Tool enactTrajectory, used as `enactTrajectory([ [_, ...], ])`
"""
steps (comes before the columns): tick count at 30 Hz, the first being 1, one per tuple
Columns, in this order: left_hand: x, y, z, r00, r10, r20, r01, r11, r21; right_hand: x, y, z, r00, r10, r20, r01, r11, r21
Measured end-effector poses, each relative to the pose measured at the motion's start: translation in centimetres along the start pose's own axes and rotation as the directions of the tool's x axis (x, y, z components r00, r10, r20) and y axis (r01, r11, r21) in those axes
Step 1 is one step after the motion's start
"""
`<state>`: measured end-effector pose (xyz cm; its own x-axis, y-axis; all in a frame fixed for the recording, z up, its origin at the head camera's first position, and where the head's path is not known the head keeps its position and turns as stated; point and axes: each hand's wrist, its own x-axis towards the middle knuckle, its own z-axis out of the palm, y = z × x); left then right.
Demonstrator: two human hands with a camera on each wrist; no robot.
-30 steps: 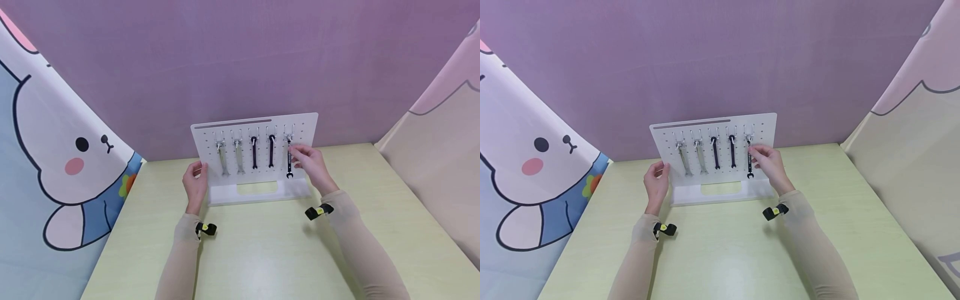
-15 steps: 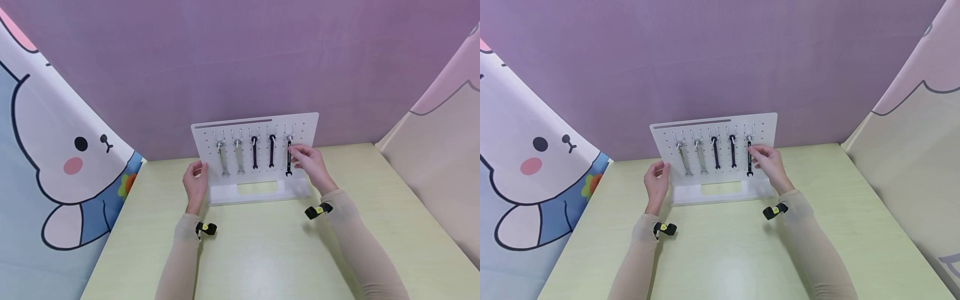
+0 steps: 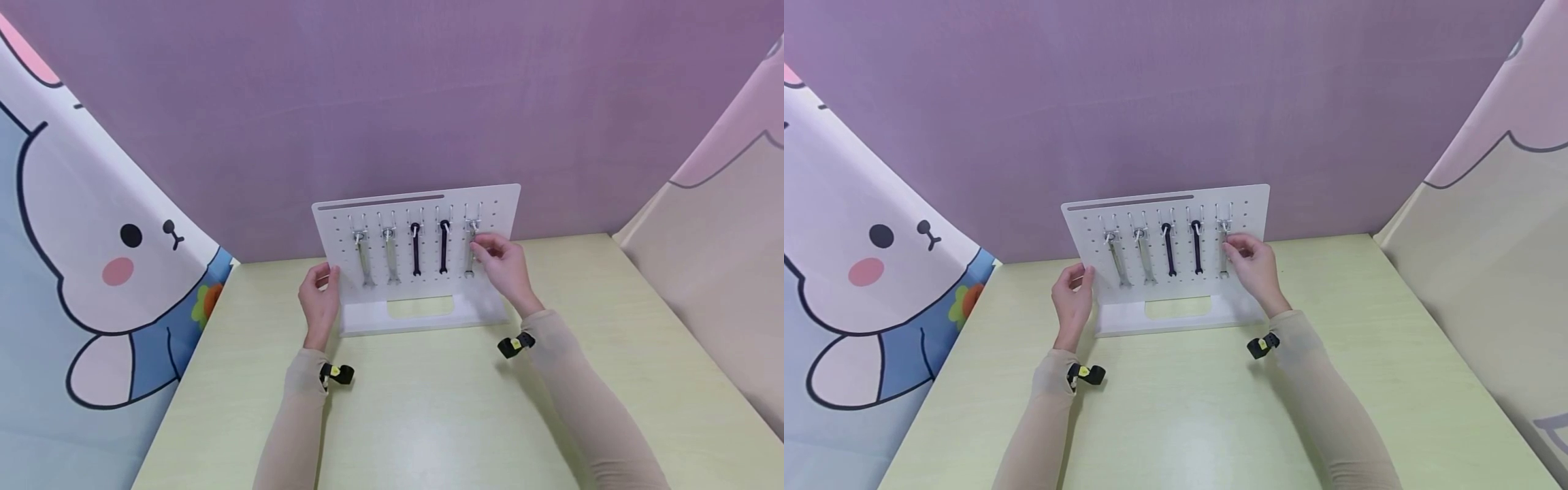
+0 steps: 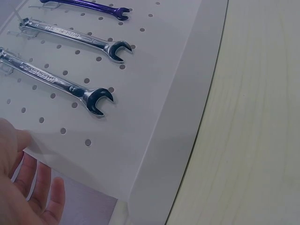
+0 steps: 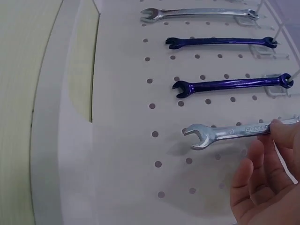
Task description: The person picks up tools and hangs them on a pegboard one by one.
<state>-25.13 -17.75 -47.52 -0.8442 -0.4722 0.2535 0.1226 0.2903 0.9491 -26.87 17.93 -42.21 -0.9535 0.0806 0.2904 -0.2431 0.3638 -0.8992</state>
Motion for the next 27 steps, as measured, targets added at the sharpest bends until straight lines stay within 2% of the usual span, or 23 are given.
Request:
enactTrajectory([
  [13,-0.1,0.1,0.0,1.000,0.002,-0.004,-0.002,1.000,-0.009,0.1,0.5,0.5,0.992,-0.108,-0.065,0.103,0.991,-0.084],
  [21,-0.2,0.1,-0.1,1.000,0.000,-0.007,0.000,1.000,-0.007,0.2,0.9,0.7,0.986,-0.135,-0.101,0.123,0.986,-0.116],
  [27,-0.2,0.2,-0.2,1.000,0.008,-0.004,-0.008,1.000,0.002,0.2,1.1,0.7,0.985,-0.124,-0.122,0.109,0.986,-0.124],
])
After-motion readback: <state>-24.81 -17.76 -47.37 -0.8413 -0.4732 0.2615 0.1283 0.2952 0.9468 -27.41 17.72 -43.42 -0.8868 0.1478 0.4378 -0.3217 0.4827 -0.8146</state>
